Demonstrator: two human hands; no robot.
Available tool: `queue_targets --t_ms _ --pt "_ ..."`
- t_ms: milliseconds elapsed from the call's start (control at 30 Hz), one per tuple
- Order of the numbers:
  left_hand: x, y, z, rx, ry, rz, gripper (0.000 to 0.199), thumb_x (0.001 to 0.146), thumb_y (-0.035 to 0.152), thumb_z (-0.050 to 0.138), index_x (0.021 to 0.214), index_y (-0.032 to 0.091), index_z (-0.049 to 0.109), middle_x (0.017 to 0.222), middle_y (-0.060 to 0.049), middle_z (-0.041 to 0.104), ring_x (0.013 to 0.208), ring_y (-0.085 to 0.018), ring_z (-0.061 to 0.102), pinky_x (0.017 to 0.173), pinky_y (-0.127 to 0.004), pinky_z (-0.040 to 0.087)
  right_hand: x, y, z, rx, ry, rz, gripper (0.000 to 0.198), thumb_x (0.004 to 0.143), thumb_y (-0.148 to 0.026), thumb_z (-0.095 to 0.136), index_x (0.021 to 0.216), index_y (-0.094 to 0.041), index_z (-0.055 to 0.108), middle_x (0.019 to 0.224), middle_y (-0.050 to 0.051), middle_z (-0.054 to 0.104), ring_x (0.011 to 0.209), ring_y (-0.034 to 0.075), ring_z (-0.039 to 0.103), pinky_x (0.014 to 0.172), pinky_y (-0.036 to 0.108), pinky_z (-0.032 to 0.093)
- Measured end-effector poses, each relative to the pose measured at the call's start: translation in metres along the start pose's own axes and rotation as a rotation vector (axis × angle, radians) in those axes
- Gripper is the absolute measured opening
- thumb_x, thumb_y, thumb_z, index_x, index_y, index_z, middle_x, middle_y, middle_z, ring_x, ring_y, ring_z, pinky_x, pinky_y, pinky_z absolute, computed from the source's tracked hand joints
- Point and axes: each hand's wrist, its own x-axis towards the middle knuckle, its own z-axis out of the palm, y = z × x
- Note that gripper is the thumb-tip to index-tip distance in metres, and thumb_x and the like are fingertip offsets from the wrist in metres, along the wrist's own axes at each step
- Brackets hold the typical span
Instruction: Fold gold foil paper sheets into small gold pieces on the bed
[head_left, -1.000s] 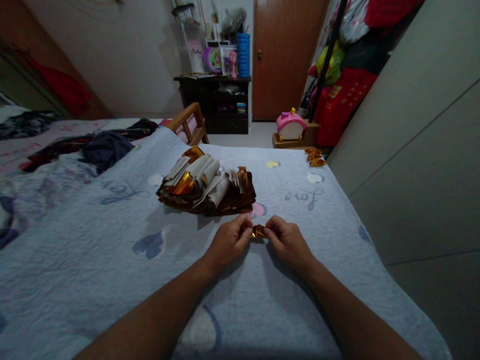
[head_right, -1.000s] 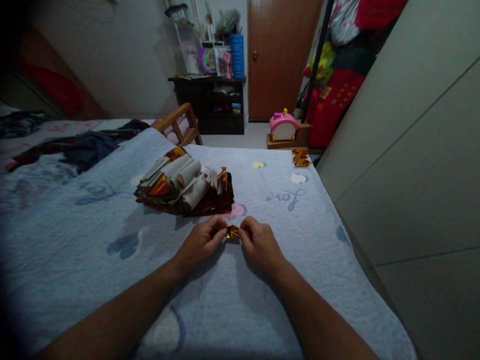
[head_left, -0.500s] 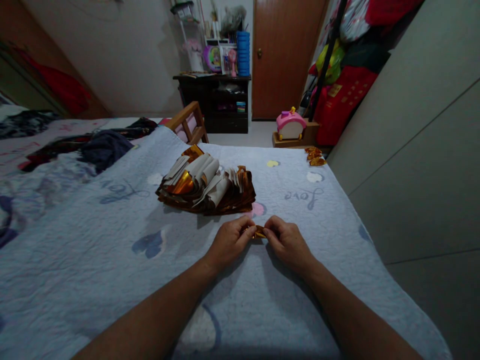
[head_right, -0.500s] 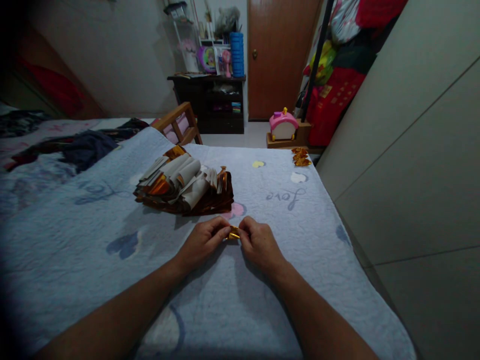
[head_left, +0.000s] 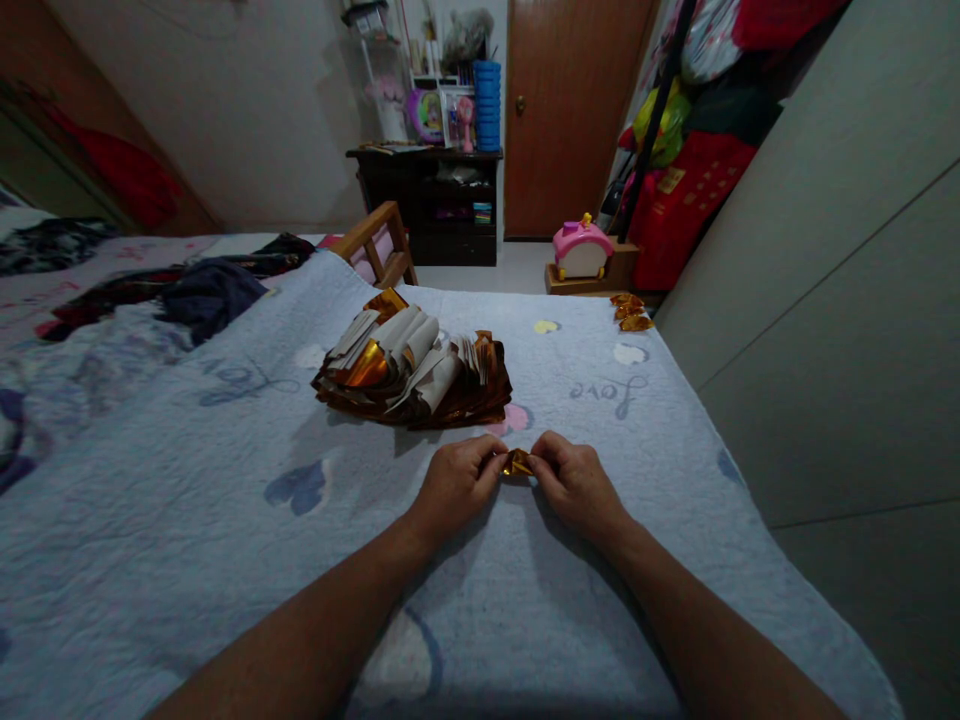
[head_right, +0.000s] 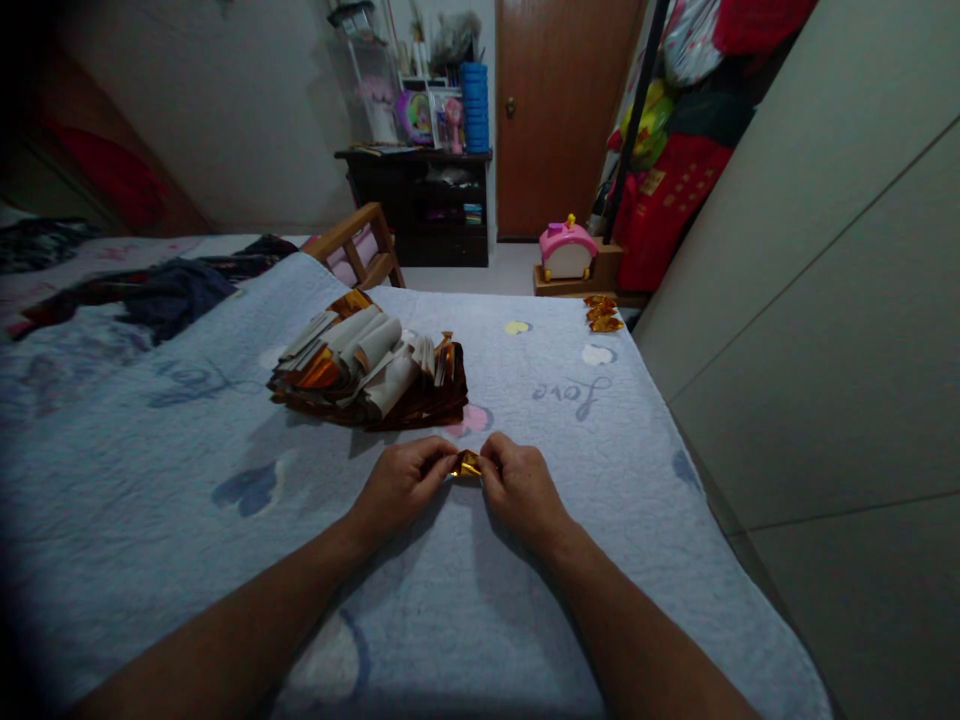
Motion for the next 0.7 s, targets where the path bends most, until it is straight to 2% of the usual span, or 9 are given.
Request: queue_targets --t_ms 433,700 --pt "-0.0001 0.0029 0.0016 0.025 0.007 -0.049 0.015 0.090 0.018 0.056 0.085 0.017 0.070 0.074 -0.002 0.072 0.066 -0.016 0.065 0.064 -0.025 0.041 -0.0005 0.0007 0.0012 -0.038 0.022 0.019 0.014 0.090 -0.019 0.051 0.077 -0.022 0.057 0.067 0.001 0.063 0.061 0.016 0.058 0.062 0.027 0.038" --pt "-0.0008 0.0015 0.0035 -0.001 0.016 -0.047 0.015 0.088 0.016 0.056 0.085 0.017 0.071 0.074 -0.002 0.072 0.066 -0.015 0.065 0.064 -0.024 0.041 -0.0021 -0.0010 0.0035 -0.053 0.027 -0.017 0.015 0.090 -0.017 0.049 0.077 -0.021 0.057 0.066 0.001 0.063 0.061 0.015 0.058 0.061 0.026 0.037"
